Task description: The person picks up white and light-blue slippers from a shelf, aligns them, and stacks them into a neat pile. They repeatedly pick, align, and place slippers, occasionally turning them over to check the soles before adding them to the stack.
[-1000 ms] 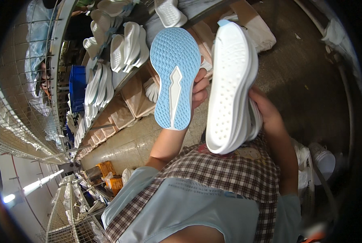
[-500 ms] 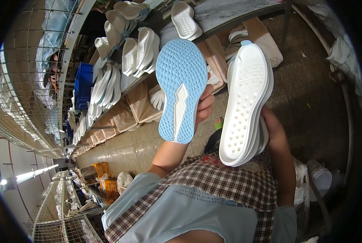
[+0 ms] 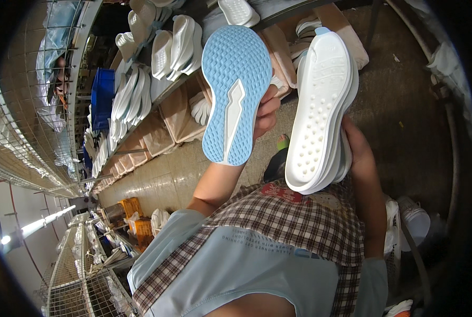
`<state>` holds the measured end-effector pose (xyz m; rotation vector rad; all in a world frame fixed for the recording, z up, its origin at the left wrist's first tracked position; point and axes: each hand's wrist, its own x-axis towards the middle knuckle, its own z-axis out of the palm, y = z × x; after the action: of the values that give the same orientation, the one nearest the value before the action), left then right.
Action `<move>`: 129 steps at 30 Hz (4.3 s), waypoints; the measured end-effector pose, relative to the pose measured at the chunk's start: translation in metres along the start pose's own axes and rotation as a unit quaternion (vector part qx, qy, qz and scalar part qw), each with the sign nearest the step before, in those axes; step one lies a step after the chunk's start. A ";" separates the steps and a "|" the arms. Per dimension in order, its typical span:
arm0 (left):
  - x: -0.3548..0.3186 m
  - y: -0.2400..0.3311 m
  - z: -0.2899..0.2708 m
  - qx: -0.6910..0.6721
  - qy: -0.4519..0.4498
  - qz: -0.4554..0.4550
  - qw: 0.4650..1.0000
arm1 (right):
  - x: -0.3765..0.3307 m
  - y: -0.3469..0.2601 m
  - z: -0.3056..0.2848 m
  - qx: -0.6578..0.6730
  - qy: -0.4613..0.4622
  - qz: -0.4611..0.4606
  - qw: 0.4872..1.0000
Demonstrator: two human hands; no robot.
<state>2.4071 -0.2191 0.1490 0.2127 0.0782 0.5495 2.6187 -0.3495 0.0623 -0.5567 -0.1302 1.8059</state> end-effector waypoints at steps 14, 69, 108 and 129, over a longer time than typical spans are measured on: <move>0.003 -0.004 -0.002 0.309 0.207 0.009 0.928 | 0.009 -0.016 0.022 -0.124 0.088 -0.034 0.988; 0.075 0.079 -0.027 0.852 0.201 0.251 0.413 | 0.009 -0.035 0.070 -0.134 0.015 -0.018 0.991; 0.023 0.044 -0.005 0.245 0.106 -0.252 0.930 | 0.030 0.014 0.018 -0.360 0.099 -0.455 0.808; -0.004 0.039 0.031 0.427 0.031 -0.323 0.844 | -0.003 0.031 0.035 -0.522 -0.005 -0.582 0.623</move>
<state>2.3876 -0.1947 0.1876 1.0028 0.4450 -0.1977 2.5767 -0.3552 0.0821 -0.9329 -1.2981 0.2556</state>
